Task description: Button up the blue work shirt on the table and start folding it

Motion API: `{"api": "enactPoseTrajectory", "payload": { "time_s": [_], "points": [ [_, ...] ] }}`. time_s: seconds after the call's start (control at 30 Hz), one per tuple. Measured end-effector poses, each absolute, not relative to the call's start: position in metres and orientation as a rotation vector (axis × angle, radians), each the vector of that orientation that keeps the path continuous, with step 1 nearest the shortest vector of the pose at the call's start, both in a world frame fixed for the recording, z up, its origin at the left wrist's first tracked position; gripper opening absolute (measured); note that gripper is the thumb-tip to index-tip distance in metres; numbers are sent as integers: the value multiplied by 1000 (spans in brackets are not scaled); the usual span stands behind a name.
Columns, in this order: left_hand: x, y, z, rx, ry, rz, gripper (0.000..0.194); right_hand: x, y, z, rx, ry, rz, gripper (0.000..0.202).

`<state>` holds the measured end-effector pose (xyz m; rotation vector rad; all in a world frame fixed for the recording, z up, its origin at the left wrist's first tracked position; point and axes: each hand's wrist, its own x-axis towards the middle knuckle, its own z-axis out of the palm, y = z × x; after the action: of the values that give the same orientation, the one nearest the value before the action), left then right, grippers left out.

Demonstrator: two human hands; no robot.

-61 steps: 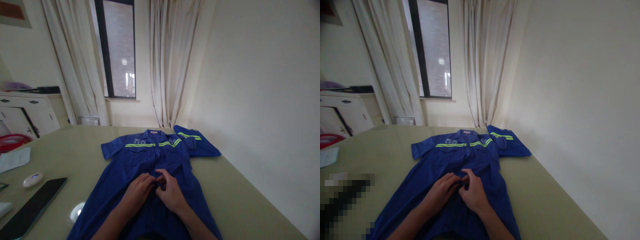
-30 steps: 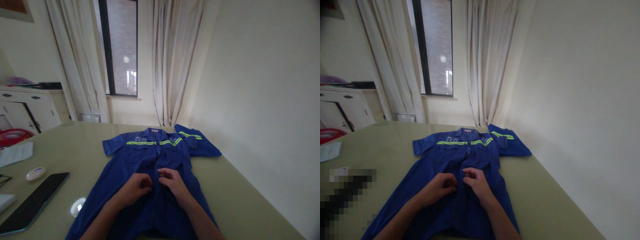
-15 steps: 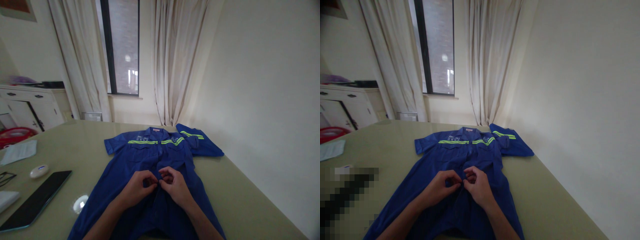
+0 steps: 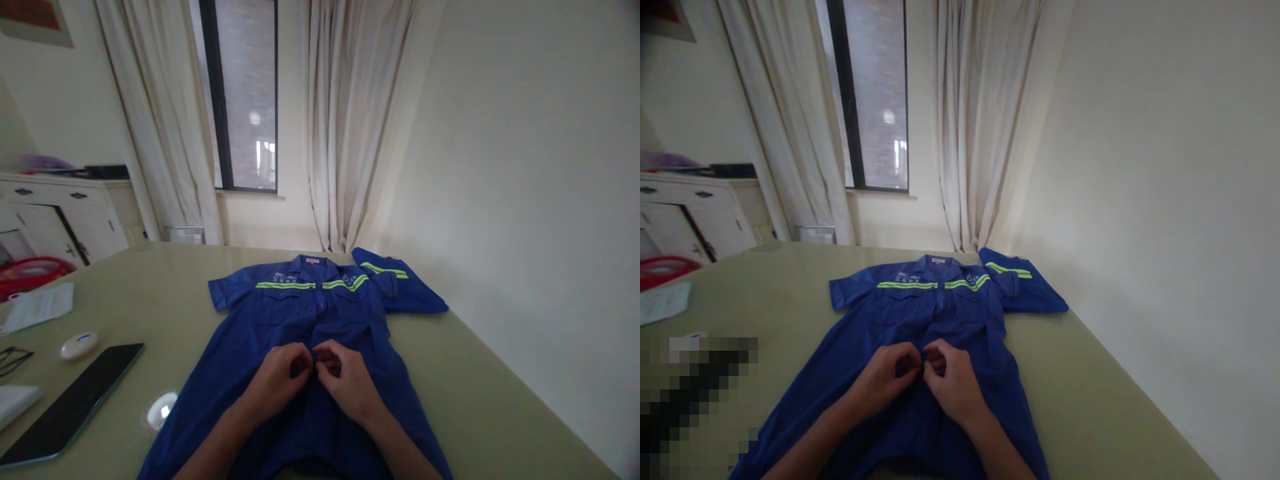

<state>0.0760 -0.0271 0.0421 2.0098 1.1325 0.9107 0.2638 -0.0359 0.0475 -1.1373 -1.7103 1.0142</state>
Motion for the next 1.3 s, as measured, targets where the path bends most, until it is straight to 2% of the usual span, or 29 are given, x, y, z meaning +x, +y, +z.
{"api": "enactPoseTrajectory", "payload": {
  "time_s": [0.1,0.23,0.4,0.5,0.6,0.9,1.13,1.3],
  "points": [
    [76,-27,42,1979,1122,968,11,267,-30,43,-1122,-1571,1168,23],
    [78,-28,41,1907,1091,1001,12,270,-23,35,-1187,-1466,1320,31],
    [82,-27,35,1778,1082,1036,11,268,-25,32,-1300,-1566,1150,16],
    [82,-22,28,1642,1094,1037,22,266,-28,35,-1288,-1687,922,6],
    [80,-16,20,1546,1089,1006,30,265,-29,38,-1258,-1797,745,7],
    [76,-15,24,1559,1077,1006,27,269,-26,38,-1248,-1881,726,12],
    [70,-14,25,1610,921,907,39,267,-27,35,-1257,-1859,737,13],
    [72,-17,31,1646,961,842,30,268,-25,33,-1314,-1795,882,14]
  ]
}}
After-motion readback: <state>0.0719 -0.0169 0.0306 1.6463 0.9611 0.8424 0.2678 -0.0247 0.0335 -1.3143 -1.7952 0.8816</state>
